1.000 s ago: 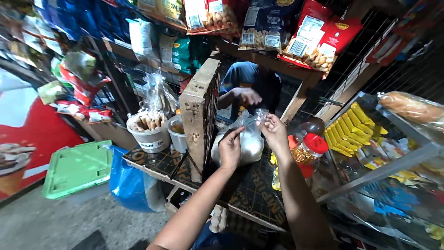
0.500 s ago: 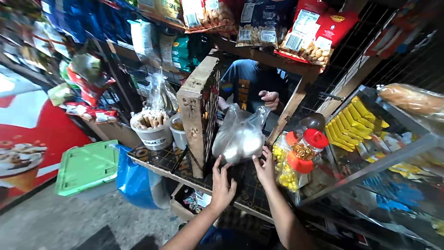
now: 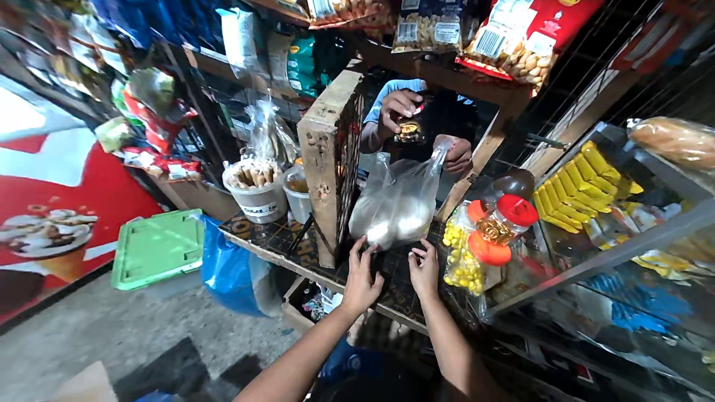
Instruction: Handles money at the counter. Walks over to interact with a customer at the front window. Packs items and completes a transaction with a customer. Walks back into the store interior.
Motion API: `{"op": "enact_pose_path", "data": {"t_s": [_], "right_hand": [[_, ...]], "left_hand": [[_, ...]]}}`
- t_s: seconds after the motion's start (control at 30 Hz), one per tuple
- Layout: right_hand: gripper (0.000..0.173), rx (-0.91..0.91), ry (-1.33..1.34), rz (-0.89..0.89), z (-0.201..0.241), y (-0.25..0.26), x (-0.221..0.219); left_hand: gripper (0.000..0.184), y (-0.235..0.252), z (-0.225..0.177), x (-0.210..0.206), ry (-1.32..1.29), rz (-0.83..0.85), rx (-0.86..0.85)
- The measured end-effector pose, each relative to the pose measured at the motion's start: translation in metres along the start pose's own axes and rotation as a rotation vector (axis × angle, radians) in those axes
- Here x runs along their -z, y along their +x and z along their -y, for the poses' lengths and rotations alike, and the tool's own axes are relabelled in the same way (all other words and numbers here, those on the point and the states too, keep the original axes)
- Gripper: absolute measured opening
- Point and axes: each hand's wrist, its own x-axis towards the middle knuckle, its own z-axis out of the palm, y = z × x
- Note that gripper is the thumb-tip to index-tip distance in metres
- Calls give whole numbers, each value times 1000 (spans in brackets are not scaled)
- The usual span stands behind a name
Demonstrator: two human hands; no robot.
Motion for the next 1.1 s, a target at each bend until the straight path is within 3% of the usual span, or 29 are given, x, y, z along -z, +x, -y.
{"op": "enact_pose_path", "data": {"t_s": [0.5,1.1], "right_hand": [[33,58,24,2,-4,1,0],[27,85,16,-5,-6,2,-1]], "left_hand": [[58,0,0,2,28,30,11],[55,0,5,-1,15,5,-40]]}}
